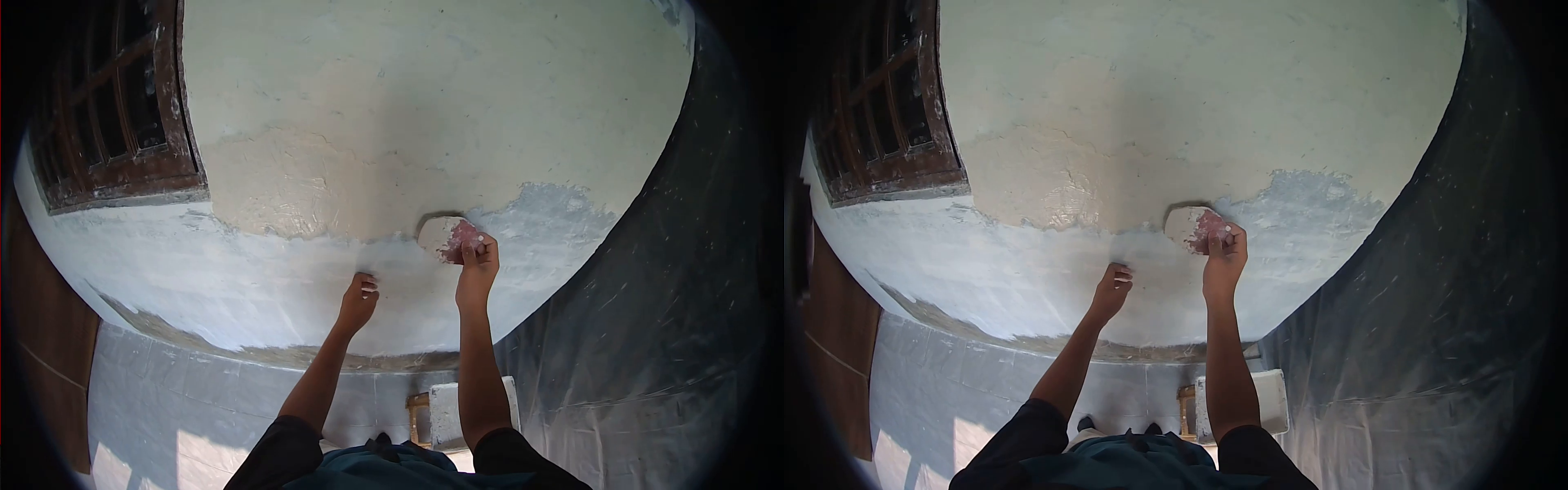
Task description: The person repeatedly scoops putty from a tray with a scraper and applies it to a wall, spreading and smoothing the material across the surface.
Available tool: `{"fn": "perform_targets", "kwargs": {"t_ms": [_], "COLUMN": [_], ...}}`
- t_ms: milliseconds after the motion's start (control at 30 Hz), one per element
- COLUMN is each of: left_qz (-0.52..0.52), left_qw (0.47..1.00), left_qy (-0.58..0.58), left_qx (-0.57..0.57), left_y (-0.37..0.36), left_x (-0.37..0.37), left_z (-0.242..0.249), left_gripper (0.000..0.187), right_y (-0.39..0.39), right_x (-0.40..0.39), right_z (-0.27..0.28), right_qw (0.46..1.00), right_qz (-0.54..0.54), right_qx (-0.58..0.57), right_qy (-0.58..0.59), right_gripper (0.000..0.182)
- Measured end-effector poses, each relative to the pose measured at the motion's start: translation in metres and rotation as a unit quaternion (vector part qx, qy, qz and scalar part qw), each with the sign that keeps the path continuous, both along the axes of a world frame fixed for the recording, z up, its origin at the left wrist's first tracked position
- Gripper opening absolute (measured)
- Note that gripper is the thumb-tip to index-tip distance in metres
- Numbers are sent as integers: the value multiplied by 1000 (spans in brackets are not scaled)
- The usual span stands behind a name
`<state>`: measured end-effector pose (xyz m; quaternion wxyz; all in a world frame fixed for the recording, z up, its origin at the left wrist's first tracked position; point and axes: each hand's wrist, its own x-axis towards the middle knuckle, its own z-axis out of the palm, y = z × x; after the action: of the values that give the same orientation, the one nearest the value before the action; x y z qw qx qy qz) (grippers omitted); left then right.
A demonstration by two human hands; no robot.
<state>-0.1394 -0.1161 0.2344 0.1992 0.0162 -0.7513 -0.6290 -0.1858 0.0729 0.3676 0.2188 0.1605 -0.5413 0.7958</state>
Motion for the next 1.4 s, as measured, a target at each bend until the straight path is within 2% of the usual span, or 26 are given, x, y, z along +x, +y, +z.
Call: {"fn": "perform_targets", "kwargs": {"t_ms": [33,133,200,267,300,367,467,533,600,633,700,800,933,1000,1067,1133,1233,1333,1400], "left_qz": [-15,-56,-80,-122,-147,-170,-204,-223,-235,-241,-264,-272,-269,-281,-283,-285,-279,-275,-249], "left_qw": [1000,998,996,990,983,976,965,960,957,954,951,946,945,940,938,937,935,935,947], "left_qy": [-14,-31,-33,-73,-109,-129,-153,-158,-156,-162,-129,-133,-162,-147,-151,-148,-184,-185,-166], "left_qx": [-2,-13,-18,-19,-17,-34,-59,-67,-72,-78,-102,-115,-88,-126,-132,-136,-119,-127,-116], "left_y": [-3,-13,-24,-31,-34,-37,-44,-49,-53,-54,-58,-63,-67,-71,-75,-77,-76,-75,-73], "left_x": [0,-2,-1,1,2,6,12,7,6,5,2,5,11,11,16,18,19,20,17], "left_z": [3,4,5,7,12,21,33,38,38,36,35,39,44,40,42,49,50,48,48], "left_gripper": [27,24,24,25,26,26,25,25,26,26,29,30,26,30,30,31,31,31,32], "right_y": [-8,-15,-6,-5,-10,-24,-19,-20,-24,-29,-30,-25,-33,-40,-32,-22,-28,-23,-16], "right_x": [4,-5,0,3,4,1,-10,2,4,1,-8,-6,-2,-7,-7,-1,-5,-13,-8], "right_z": [4,-5,-8,-14,-14,-11,-29,-22,-25,-25,-26,-27,-27,-25,-25,-26,-26,-24,-22], "right_qw": [1000,998,993,989,988,997,988,981,989,993,990,986,982,992,980,974,988,988,984], "right_qz": [-9,-52,-29,-17,-23,-50,-63,-80,-46,-46,-61,-91,-80,-97,-94,-104,-71,-95,-81], "right_qx": [25,-18,-110,-143,-148,-49,-132,-163,-141,-107,-117,-128,-170,-83,-172,-197,-138,-117,-153], "right_qy": [-7,-24,-42,-17,-20,-25,-56,-65,-24,-23,-40,-58,-13,-20,-28,-36,-9,-23,-33], "right_gripper": [21,20,17,17,17,18,19,23,23,22,21,20,17,17,17,18,18,18,19]}}
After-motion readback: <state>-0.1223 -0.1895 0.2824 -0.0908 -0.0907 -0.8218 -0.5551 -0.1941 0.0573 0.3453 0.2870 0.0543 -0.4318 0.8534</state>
